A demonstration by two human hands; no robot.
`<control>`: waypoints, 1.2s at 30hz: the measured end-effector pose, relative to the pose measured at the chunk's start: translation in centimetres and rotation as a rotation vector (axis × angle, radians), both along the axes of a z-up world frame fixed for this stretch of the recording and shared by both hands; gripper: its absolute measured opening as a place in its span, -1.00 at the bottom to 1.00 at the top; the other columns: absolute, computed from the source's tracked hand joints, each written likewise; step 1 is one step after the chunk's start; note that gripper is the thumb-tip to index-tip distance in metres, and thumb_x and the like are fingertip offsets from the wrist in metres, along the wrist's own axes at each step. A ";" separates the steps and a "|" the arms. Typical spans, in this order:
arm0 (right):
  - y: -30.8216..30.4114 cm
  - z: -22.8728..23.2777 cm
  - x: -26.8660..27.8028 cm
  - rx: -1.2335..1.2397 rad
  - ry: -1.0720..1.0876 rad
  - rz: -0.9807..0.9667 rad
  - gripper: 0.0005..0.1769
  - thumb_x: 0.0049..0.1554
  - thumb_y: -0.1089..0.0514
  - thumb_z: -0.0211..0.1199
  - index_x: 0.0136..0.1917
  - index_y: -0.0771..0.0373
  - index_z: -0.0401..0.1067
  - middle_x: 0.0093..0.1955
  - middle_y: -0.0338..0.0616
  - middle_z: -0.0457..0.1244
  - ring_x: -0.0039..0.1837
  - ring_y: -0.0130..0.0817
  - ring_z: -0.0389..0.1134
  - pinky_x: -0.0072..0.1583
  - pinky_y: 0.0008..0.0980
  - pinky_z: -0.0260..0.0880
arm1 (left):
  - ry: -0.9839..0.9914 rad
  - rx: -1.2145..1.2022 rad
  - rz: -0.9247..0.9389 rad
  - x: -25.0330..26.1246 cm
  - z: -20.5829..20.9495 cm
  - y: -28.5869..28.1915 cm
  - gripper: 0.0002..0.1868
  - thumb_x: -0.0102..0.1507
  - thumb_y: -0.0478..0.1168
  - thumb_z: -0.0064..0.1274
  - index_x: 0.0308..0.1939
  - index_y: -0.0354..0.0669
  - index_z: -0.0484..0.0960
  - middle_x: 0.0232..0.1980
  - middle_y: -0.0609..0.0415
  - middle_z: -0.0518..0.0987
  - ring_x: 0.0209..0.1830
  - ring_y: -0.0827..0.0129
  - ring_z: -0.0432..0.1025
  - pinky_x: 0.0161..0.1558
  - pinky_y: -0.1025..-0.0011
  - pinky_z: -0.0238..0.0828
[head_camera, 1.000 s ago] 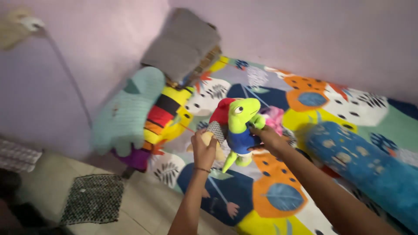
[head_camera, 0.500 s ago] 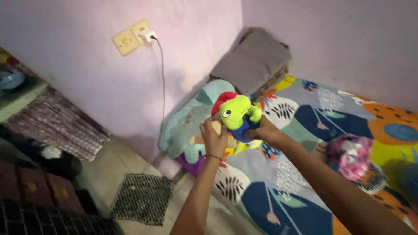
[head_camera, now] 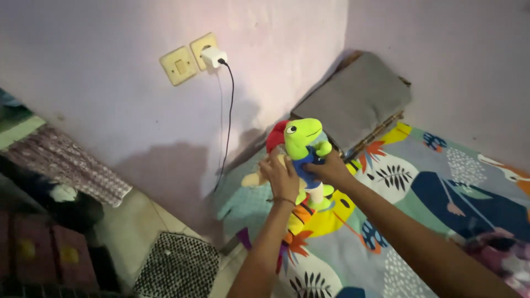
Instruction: Put a pillowcase on a bolster pillow and organize plush toys on a bed.
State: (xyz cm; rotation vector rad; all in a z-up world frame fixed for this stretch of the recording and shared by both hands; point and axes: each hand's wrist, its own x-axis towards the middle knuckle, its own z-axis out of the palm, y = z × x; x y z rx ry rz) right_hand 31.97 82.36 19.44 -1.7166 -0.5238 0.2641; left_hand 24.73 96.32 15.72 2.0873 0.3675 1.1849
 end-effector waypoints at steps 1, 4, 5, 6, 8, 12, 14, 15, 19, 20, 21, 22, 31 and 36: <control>0.9 0.5 0.8 -0.070 0.023 -0.030 -0.35 -0.11 0.15 0.47 0.23 0.34 0.39 -0.06 0.03 0.41 -0.18 -0.25 0.50 -0.18 -0.25 0.57 | 0.021 -0.031 0.000 0.8 0.6 0.5 -0.49 0.37 -0.17 -0.07 0.37 -0.29 0.32 0.19 -0.40 0.27 0.24 -0.26 0.21 0.33 -0.11 0.09; 3.1 0.0 3.8 -0.249 0.022 -0.108 -0.28 -0.11 0.01 0.49 0.20 0.43 0.34 -0.03 0.06 0.40 -0.15 -0.18 0.54 -0.14 -0.23 0.59 | 0.024 0.019 0.096 3.7 -0.5 1.1 -0.49 0.37 -0.19 -0.07 0.38 -0.29 0.30 0.25 -0.42 0.22 0.26 -0.28 0.17 0.33 -0.17 0.02; 4.2 -1.4 6.1 -0.250 0.026 -0.108 -0.28 -0.11 0.01 0.49 0.20 0.43 0.34 -0.03 0.06 0.40 -0.15 -0.18 0.54 -0.14 -0.23 0.59 | 0.028 0.018 0.096 5.1 -0.4 1.4 -0.49 0.37 -0.19 -0.07 0.38 -0.29 0.30 0.25 -0.42 0.22 0.26 -0.28 0.17 0.33 -0.17 0.02; 5.4 -2.8 8.4 -0.352 -0.083 -0.167 -0.21 -0.11 -0.09 0.52 0.19 0.47 0.33 0.02 0.16 0.36 -0.07 -0.06 0.50 -0.06 -0.17 0.54 | 0.035 0.004 0.134 6.5 -0.4 1.8 -0.49 0.37 -0.20 -0.08 0.38 -0.29 0.29 0.27 -0.44 0.20 0.27 -0.29 0.15 0.33 -0.18 0.01; 6.4 -5.7 10.8 -0.476 -0.164 -0.231 -0.13 -0.11 -0.19 0.55 0.18 0.51 0.32 0.06 0.26 0.32 0.02 0.06 0.46 0.01 -0.11 0.50 | 0.072 -0.025 0.158 8.1 -1.8 1.3 -0.49 0.37 -0.22 -0.08 0.38 -0.29 0.28 0.30 -0.45 0.18 0.28 -0.31 0.12 0.33 -0.19 0.00; 9.0 -8.0 14.9 -0.549 -0.302 -0.318 0.08 -0.18 -0.32 0.54 0.20 0.62 0.24 0.19 0.43 0.23 0.22 0.19 0.35 0.18 -0.04 0.43 | 0.093 -0.073 0.194 12.9 -5.4 2.0 -0.51 0.37 -0.24 -0.05 0.34 -0.35 0.28 0.30 -0.48 0.18 0.35 -0.36 0.06 0.35 -0.21 -0.03; 10.3 -11.0 18.0 -0.571 -0.274 -0.330 0.14 -0.21 -0.34 0.52 0.21 0.66 0.20 0.21 0.45 0.22 0.25 0.20 0.35 0.20 -0.04 0.43 | 0.125 -0.071 0.198 15.8 -10.2 3.3 -0.53 0.36 -0.23 -0.02 0.30 -0.37 0.30 0.27 -0.49 0.20 0.36 -0.37 0.06 0.36 -0.23 -0.06; 10.8 -13.7 19.6 -0.595 -0.277 -0.319 0.16 -0.19 -0.34 0.54 0.22 0.68 0.18 0.21 0.47 0.21 0.25 0.24 0.33 0.20 -0.03 0.42 | 0.235 -0.030 0.102 17.0 -14.0 4.2 -0.58 0.31 -0.26 -0.01 0.22 -0.34 0.36 0.24 -0.45 0.26 0.34 -0.35 0.10 0.38 -0.21 -0.05; 9.7 -22.2 23.7 -0.761 -0.126 -0.107 0.02 -0.09 -0.36 0.50 0.26 0.50 0.27 0.24 0.37 0.26 0.28 0.27 0.33 0.26 0.00 0.37 | 0.473 -0.043 -0.182 18.1 -21.0 7.7 -0.64 0.19 -0.30 0.03 0.08 -0.26 0.50 0.17 -0.31 0.46 0.26 -0.25 0.27 0.37 -0.05 0.10; 9.0 -23.0 23.9 -0.769 -0.112 -0.107 0.02 -0.09 -0.36 0.50 0.26 0.50 0.27 0.24 0.37 0.26 0.28 0.27 0.33 0.26 0.00 0.37 | 0.485 -0.050 -0.189 18.0 -20.1 8.5 -0.64 0.19 -0.30 0.03 0.08 -0.26 0.50 0.17 -0.31 0.46 0.26 -0.25 0.27 0.37 -0.05 0.10; 8.4 -23.9 23.9 -0.799 -0.141 -0.069 -0.02 -0.15 -0.27 0.51 0.32 0.37 0.28 0.31 0.29 0.22 0.32 0.26 0.28 0.30 0.03 0.33 | 0.423 -0.027 -0.145 17.6 -19.2 9.6 -0.61 0.15 -0.29 0.05 0.07 -0.25 0.50 0.20 -0.33 0.46 0.26 -0.23 0.29 0.33 -0.02 0.15; 7.8 -24.7 23.7 -0.828 -0.170 -0.030 -0.03 -0.20 -0.19 0.53 0.37 0.24 0.30 0.37 0.22 0.19 0.36 0.24 0.24 0.33 0.06 0.28 | 0.360 -0.003 -0.101 17.2 -18.3 10.6 -0.59 0.11 -0.28 0.06 0.05 -0.24 0.49 0.22 -0.35 0.47 0.26 -0.22 0.31 0.29 0.01 0.20; 8.0 -23.7 20.6 -0.803 -0.326 -0.260 0.13 -0.16 -0.13 0.54 0.56 0.11 0.09 0.42 0.16 0.05 0.40 0.39 0.07 0.34 0.38 0.08 | 0.522 -0.276 0.157 21.2 -17.7 10.3 -0.15 0.10 0.05 0.31 0.30 -0.33 0.29 0.17 -0.29 0.45 0.19 -0.16 0.32 0.23 0.00 0.27; 8.9 -20.5 20.2 -0.998 -0.359 -0.220 0.13 -0.09 -0.23 0.49 0.56 0.12 0.00 0.41 0.09 0.10 0.39 0.36 0.10 0.31 0.48 0.05 | 0.689 -0.334 0.271 23.2 -16.5 10.7 0.05 -0.05 0.25 0.43 0.27 -0.30 0.31 0.22 -0.29 0.40 0.25 -0.14 0.30 0.24 0.01 0.29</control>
